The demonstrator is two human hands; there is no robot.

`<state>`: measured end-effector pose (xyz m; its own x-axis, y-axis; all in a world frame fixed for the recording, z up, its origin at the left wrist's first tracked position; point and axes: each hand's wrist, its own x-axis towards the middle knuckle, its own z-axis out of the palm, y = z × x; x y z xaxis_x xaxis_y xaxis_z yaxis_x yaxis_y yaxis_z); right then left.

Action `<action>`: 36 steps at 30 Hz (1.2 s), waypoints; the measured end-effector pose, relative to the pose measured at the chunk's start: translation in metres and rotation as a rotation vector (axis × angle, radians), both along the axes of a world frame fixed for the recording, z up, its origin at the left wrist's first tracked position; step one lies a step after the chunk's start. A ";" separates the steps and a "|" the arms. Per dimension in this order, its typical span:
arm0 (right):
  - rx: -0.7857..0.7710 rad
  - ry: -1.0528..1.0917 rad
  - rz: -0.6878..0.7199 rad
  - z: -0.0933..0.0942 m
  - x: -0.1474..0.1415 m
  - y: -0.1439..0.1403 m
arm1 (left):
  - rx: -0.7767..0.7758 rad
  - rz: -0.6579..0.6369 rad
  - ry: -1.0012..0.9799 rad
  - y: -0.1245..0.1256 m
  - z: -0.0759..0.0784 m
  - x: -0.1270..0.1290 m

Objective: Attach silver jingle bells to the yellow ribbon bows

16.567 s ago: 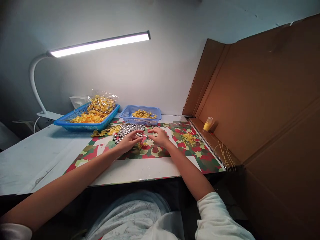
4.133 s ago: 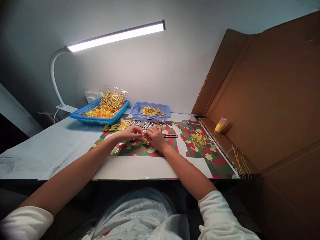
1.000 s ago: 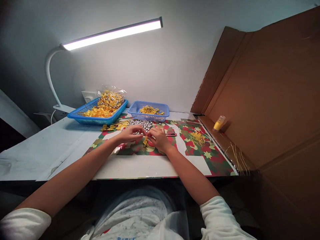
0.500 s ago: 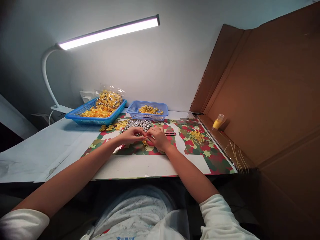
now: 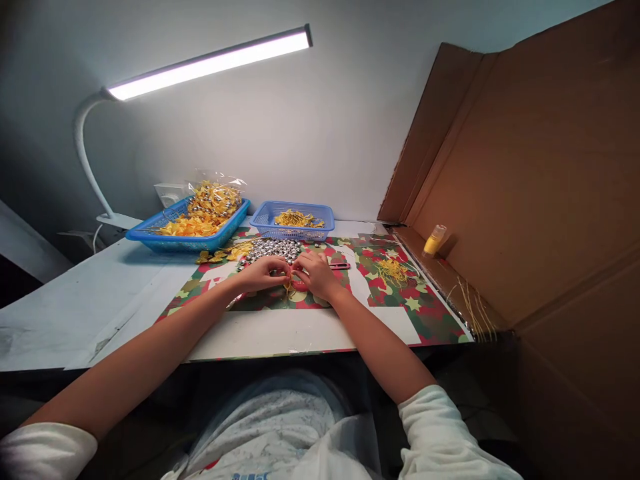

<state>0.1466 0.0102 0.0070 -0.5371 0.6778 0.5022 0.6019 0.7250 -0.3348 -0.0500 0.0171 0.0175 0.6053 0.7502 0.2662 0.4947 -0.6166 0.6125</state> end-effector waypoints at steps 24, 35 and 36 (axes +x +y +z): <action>-0.016 0.054 -0.007 -0.001 0.002 0.002 | -0.036 -0.058 0.000 -0.002 0.002 0.001; -0.013 0.099 0.001 0.001 0.000 0.000 | -0.072 -0.003 -0.162 0.002 -0.002 0.001; -0.015 0.107 0.001 0.001 0.001 0.000 | -0.079 -0.001 -0.172 0.002 -0.002 0.001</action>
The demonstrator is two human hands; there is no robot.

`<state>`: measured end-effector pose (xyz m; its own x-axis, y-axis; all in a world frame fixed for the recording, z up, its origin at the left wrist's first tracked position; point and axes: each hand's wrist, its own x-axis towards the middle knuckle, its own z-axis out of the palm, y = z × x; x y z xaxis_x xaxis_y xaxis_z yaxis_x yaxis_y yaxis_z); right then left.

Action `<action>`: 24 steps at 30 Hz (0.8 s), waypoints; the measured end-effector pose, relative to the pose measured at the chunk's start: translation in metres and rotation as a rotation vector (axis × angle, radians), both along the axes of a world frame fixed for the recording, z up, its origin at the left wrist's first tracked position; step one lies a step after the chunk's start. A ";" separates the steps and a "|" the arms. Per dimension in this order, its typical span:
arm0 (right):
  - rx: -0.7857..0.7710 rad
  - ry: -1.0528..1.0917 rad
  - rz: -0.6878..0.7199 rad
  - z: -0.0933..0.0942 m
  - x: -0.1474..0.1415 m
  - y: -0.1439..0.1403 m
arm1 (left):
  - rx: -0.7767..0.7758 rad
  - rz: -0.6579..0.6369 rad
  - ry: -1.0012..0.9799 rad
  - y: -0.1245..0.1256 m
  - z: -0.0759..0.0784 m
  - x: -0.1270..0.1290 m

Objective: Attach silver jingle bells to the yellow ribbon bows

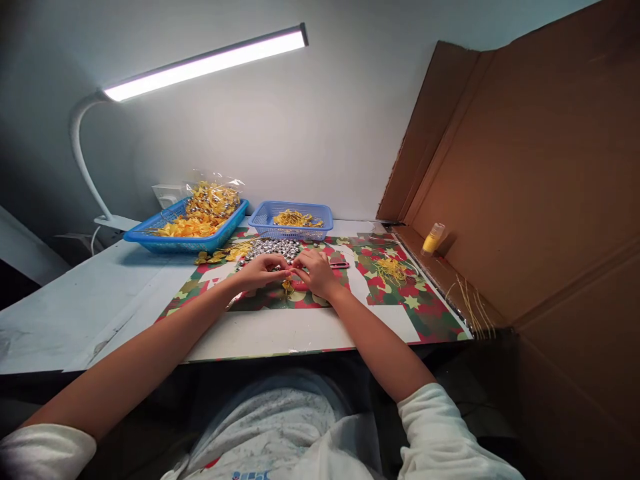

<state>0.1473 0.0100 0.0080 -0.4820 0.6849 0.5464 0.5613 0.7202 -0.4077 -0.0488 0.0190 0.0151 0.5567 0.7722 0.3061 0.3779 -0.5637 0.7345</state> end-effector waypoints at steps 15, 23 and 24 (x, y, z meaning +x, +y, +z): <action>-0.535 0.273 0.050 -0.006 -0.008 -0.004 | -0.006 0.044 -0.018 -0.001 0.002 0.001; -0.713 0.375 0.082 -0.011 -0.011 0.000 | 0.016 0.048 0.009 -0.002 0.004 0.001; -0.709 0.367 0.085 -0.012 -0.010 0.000 | 0.020 0.051 0.009 -0.002 0.004 0.001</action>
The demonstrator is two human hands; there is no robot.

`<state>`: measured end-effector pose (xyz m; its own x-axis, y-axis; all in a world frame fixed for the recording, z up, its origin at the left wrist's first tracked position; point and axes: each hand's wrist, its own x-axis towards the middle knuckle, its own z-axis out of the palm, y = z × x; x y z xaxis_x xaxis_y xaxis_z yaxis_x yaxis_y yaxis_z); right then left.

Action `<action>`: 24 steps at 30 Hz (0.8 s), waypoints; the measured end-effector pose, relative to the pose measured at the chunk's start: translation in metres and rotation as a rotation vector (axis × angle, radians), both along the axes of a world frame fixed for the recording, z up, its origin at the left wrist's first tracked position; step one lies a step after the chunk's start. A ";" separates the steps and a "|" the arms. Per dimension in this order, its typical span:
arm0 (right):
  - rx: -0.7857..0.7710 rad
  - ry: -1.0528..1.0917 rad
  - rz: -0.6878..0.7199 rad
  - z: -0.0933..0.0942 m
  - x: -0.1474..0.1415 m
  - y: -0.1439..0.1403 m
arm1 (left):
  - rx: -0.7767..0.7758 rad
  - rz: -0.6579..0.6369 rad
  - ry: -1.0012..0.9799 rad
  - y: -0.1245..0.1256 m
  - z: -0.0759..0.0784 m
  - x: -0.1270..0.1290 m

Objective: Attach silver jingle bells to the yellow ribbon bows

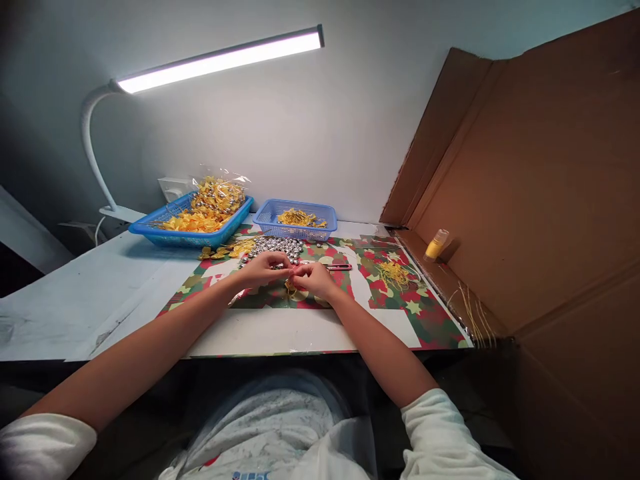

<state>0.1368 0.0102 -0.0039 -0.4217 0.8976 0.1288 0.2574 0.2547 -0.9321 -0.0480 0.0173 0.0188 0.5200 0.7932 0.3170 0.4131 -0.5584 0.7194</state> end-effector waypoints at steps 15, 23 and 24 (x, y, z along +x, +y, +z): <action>0.047 0.011 -0.045 0.001 -0.002 -0.001 | -0.008 -0.006 -0.039 0.001 -0.001 0.001; 0.082 -0.052 -0.057 0.001 -0.002 -0.005 | 0.017 0.015 -0.039 -0.001 0.001 0.001; 0.078 -0.050 -0.058 0.000 -0.002 -0.004 | 0.026 0.020 -0.041 -0.001 0.001 0.001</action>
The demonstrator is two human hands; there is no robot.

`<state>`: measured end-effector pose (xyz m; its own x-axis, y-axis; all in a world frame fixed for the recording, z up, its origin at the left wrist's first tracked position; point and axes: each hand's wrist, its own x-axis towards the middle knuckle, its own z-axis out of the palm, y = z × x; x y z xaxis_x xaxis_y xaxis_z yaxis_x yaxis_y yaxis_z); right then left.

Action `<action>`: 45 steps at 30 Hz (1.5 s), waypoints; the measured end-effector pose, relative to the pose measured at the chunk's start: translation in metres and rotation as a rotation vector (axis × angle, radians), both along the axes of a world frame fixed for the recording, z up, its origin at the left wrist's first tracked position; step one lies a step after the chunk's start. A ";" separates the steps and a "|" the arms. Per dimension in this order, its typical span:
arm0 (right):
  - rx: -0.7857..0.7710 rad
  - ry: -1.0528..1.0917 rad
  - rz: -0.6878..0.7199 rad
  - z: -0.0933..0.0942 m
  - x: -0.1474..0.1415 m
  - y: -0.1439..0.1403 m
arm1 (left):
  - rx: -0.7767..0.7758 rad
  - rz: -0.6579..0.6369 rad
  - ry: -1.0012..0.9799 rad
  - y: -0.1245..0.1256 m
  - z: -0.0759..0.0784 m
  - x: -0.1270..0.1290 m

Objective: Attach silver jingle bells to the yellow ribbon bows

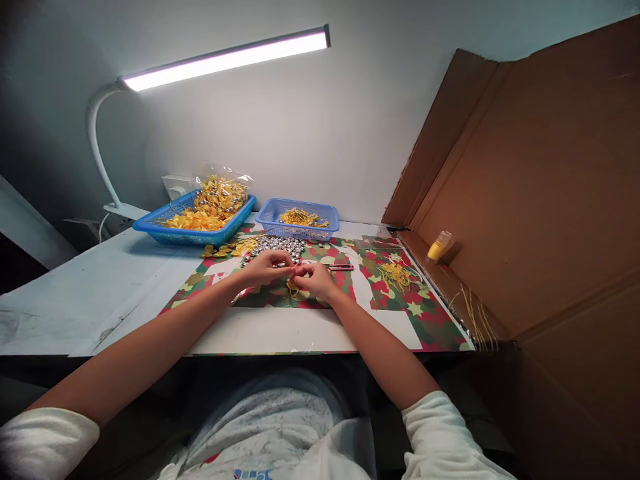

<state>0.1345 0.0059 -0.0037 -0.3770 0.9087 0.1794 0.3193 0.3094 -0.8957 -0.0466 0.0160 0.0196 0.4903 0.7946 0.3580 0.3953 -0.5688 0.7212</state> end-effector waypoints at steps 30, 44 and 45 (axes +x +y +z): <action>0.134 -0.054 -0.061 -0.008 -0.001 -0.002 | 0.050 0.053 -0.098 0.001 -0.005 0.003; 0.327 -0.574 -0.276 0.016 0.074 0.030 | -0.008 0.095 -0.043 0.005 -0.009 0.002; 0.302 -0.631 -0.274 0.014 0.078 0.031 | -0.015 0.099 -0.046 0.005 -0.009 0.003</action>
<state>0.2129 0.0374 0.0105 -0.2583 0.9302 0.2607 0.8451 0.3483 -0.4056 -0.0441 0.0205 0.0107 0.3925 0.8438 0.3659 0.4148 -0.5175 0.7484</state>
